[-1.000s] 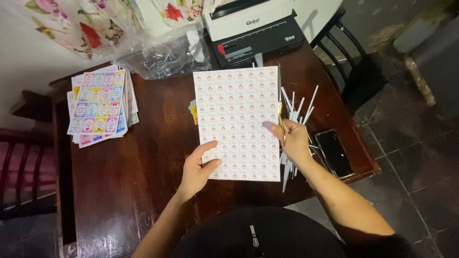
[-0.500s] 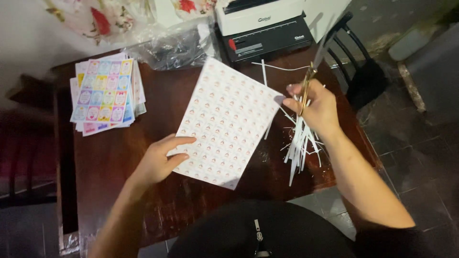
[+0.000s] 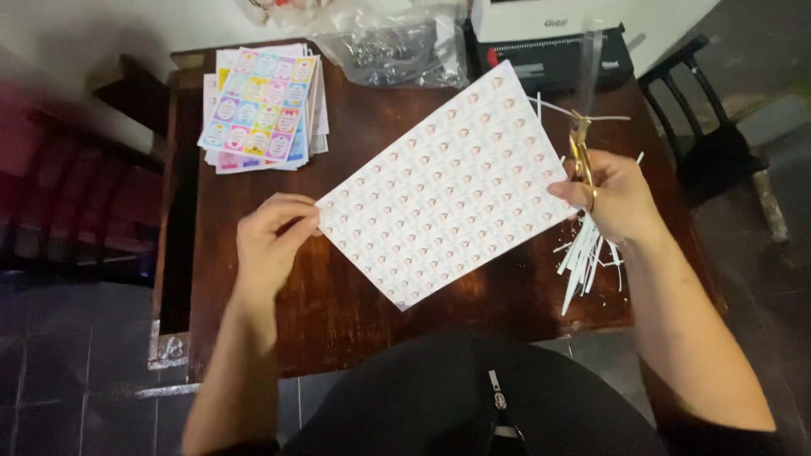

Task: The person sits at a table and uses scissors to cut a sheet of paper printed with a grid of small labels. They hold the paper with one hand and cut along the printed lines with the other, separating the labels into strips.

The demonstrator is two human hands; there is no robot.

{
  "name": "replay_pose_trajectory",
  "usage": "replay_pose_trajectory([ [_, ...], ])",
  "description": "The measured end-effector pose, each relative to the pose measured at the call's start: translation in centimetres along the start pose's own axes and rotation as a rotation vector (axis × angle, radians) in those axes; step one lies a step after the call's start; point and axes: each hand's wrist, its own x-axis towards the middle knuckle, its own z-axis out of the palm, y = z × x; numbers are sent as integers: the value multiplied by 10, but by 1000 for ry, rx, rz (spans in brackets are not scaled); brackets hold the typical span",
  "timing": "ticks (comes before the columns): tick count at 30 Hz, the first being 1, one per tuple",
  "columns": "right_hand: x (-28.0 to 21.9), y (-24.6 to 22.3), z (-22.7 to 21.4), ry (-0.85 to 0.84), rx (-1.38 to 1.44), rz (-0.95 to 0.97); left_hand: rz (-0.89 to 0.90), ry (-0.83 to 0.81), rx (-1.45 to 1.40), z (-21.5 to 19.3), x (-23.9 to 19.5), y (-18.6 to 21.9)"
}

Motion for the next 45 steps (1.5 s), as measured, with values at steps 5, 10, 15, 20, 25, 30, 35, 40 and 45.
replay_pose_trajectory([
  [5,-24,-6,26,46,198,-25,-28,46,-97,48,-26,-9],
  [10,-45,0,47,200,369,79,-105,49,-100,77,-23,-10],
  [15,-57,-4,34,394,-285,-76,249,-134,259,35,17,17],
  [20,-21,-64,35,91,-87,-418,207,-331,542,8,62,62],
  [25,0,-5,49,-178,-146,-69,189,-475,507,10,90,80],
  [30,9,36,70,-21,216,-46,360,-62,120,7,84,37],
  [35,1,-12,111,6,399,6,88,-34,54,78,7,19],
  [40,-16,32,102,2,-63,50,-56,71,88,77,-12,7],
  [45,-83,55,83,-365,-149,4,108,216,288,43,-1,41],
])
